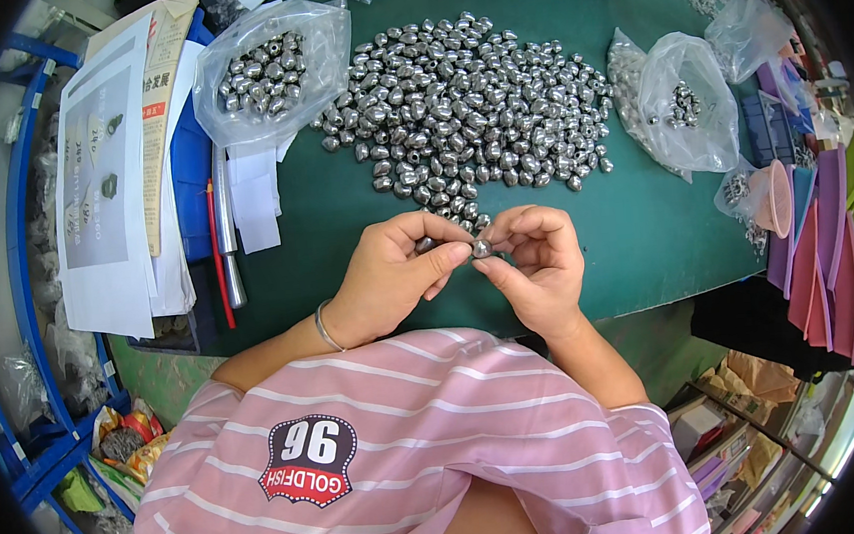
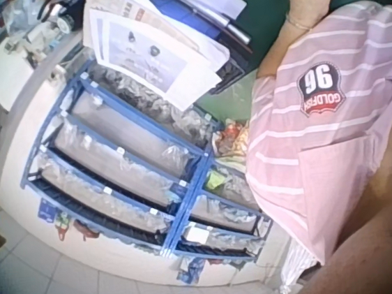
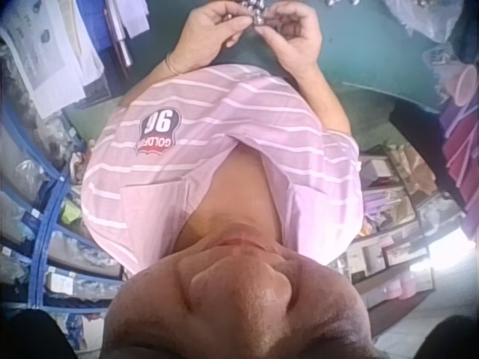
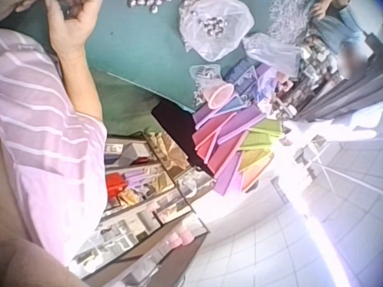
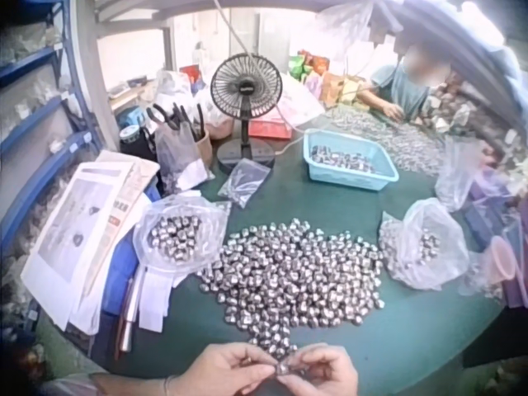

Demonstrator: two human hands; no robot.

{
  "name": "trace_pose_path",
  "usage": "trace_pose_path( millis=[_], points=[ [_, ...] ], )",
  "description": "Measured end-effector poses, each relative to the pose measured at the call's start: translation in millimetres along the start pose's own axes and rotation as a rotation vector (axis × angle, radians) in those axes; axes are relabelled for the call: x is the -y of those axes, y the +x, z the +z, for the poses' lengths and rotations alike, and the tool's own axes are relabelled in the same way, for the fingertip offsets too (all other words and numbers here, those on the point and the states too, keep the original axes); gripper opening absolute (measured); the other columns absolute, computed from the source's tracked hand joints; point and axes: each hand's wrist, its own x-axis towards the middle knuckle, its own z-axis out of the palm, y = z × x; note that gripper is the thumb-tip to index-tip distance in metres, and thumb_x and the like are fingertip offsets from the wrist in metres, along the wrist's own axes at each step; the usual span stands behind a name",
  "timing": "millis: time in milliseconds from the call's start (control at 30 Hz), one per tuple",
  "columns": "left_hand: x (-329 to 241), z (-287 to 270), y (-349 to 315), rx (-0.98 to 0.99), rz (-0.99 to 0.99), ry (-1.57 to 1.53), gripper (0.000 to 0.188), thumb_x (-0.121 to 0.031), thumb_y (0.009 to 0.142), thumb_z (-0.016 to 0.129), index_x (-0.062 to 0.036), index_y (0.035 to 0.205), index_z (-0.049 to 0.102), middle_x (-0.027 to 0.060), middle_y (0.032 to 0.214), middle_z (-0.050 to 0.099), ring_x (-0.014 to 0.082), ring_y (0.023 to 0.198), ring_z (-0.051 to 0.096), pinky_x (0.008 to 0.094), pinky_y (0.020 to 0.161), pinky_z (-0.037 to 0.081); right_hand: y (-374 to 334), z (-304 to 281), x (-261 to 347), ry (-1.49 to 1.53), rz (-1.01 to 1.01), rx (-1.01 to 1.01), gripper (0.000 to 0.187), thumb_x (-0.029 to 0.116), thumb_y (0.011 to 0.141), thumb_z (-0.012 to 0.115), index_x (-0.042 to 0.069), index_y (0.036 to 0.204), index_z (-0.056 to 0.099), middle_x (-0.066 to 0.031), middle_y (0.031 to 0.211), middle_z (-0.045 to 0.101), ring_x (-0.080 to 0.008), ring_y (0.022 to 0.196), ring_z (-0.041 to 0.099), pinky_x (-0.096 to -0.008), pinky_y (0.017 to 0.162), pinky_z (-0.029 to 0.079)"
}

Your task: The person picks up silver metal beads from a pile on a desk, turns them over by hand, and places some into a plastic bag.

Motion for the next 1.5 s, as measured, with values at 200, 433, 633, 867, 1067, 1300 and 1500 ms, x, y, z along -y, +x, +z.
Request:
trace_pose_path(
  millis=[200,433,633,867,1067,1300,1500],
  points=[
    [0.8,-1.5,-0.7,0.037,0.042,-0.005,0.010,-0.006,0.090,0.062,0.0031,0.096,0.064,0.0019,0.073,0.060,0.0045,0.058,0.051,0.0181,0.050,0.040,-2.4,2.8,1.2,0.008,-0.014,-0.009,0.040,-0.015,0.077,0.067,0.001,0.107,0.045,-0.0134,0.100,0.054,-0.0188,0.092,0.060,-0.0300,0.081,0.053],
    [2.9,-4.9,-1.3,0.062,0.037,-0.004,0.012,-0.004,0.090,0.061,0.0052,0.098,0.062,0.0081,0.082,0.063,0.0101,0.063,0.056,0.0223,0.052,0.046,-4.2,6.2,1.1,-0.158,-0.147,-0.017,0.033,-0.014,0.077,0.067,0.000,0.101,0.049,-0.0140,0.097,0.057,-0.0214,0.089,0.062,-0.0300,0.077,0.054],
    [-1.5,1.2,-0.5,-0.032,-0.047,0.050,0.011,-0.004,0.090,0.060,0.0046,0.097,0.061,0.0087,0.082,0.062,0.0107,0.062,0.056,0.0231,0.053,0.047,18.7,-13.1,32.3,-0.828,-0.413,-0.040,0.023,-0.013,0.071,0.067,0.001,0.088,0.060,-0.0103,0.087,0.063,-0.0229,0.083,0.061,-0.0306,0.071,0.050],
    [5.3,-7.2,-4.3,-0.052,-0.028,-0.108,0.012,-0.006,0.089,0.062,0.0015,0.098,0.061,0.0074,0.081,0.061,0.0102,0.062,0.055,0.0229,0.052,0.046,88.2,-125.0,62.1,-1.127,-0.545,-0.717,0.015,-0.002,0.083,0.064,0.000,0.098,0.065,-0.0095,0.101,0.060,-0.0144,0.079,0.057,-0.0251,0.063,0.047],
    [8.3,-8.2,-1.9,-0.088,-0.038,-0.147,0.012,-0.007,0.090,0.061,0.0010,0.099,0.060,0.0066,0.082,0.060,0.0093,0.062,0.055,0.0229,0.052,0.045,51.6,-68.6,37.8,-0.950,-0.172,-0.139,0.012,-0.005,0.078,0.063,0.002,0.087,0.065,-0.0091,0.084,0.064,-0.0203,0.075,0.061,-0.0288,0.067,0.049],
    [8.6,-11.9,-3.4,-0.088,-0.045,-0.175,0.012,-0.006,0.091,0.060,0.0014,0.100,0.060,0.0064,0.083,0.061,0.0093,0.062,0.055,0.0230,0.053,0.045,25.9,-23.3,-0.3,-1.026,-0.128,0.241,0.019,-0.003,0.072,0.070,0.003,0.088,0.062,-0.0097,0.089,0.060,-0.0294,0.079,0.060,-0.0371,0.070,0.049],
    [7.5,-5.6,-1.7,-0.104,-0.073,-0.063,0.015,-0.009,0.093,0.059,0.0020,0.103,0.060,0.0066,0.085,0.062,0.0098,0.065,0.057,0.0227,0.054,0.047,17.0,-10.9,5.4,-0.670,0.035,0.043,0.024,-0.004,0.069,0.075,0.004,0.087,0.060,-0.0079,0.087,0.061,-0.0217,0.072,0.060,-0.0310,0.059,0.048]
  ],
)
